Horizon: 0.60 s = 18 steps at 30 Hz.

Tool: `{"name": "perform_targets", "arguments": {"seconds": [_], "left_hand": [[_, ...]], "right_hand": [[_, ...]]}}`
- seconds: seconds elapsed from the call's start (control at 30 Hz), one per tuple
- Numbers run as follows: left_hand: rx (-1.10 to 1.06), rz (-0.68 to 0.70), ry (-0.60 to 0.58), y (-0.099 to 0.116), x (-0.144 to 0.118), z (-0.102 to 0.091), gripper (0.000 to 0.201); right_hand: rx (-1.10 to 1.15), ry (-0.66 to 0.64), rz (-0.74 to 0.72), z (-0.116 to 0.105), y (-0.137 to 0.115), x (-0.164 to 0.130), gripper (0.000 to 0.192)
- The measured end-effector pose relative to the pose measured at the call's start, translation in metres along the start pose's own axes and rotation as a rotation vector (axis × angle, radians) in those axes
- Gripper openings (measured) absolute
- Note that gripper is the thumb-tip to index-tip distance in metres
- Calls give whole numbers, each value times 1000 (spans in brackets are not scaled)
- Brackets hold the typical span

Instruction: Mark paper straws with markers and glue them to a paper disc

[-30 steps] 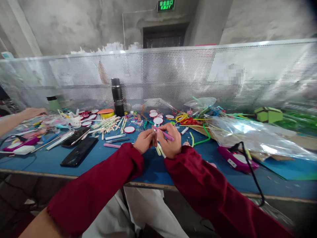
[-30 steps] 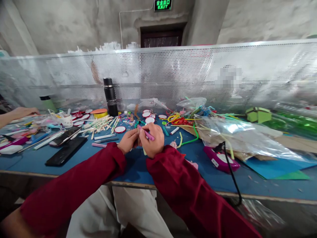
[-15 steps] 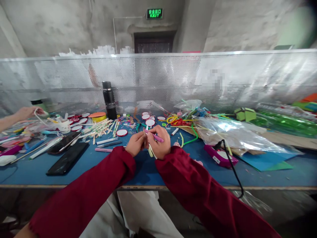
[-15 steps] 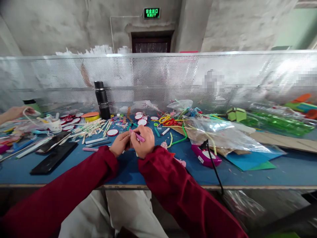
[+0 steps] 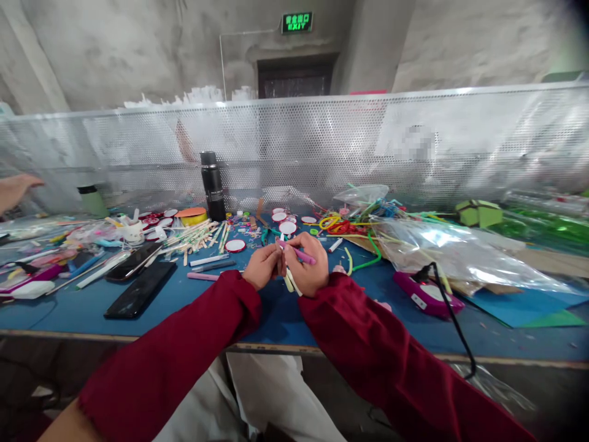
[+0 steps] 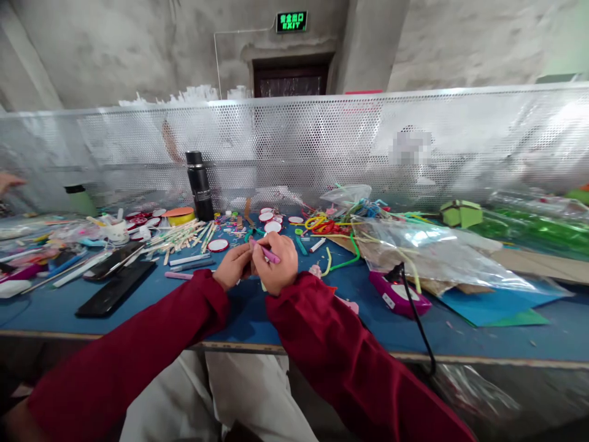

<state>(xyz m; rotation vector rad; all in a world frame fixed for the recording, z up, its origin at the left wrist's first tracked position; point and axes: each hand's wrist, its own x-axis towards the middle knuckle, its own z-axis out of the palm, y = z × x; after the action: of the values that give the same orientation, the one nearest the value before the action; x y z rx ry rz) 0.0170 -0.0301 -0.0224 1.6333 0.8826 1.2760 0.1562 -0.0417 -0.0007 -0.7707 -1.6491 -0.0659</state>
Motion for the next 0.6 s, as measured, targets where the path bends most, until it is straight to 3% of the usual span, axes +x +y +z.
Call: {"name": "perform_targets", "arguments": {"seconds": [0.6], "left_hand": [[-21,-15,13,-1,0,-1,41]], "right_hand": [[-7,-13,18,1,4,0,12]]}}
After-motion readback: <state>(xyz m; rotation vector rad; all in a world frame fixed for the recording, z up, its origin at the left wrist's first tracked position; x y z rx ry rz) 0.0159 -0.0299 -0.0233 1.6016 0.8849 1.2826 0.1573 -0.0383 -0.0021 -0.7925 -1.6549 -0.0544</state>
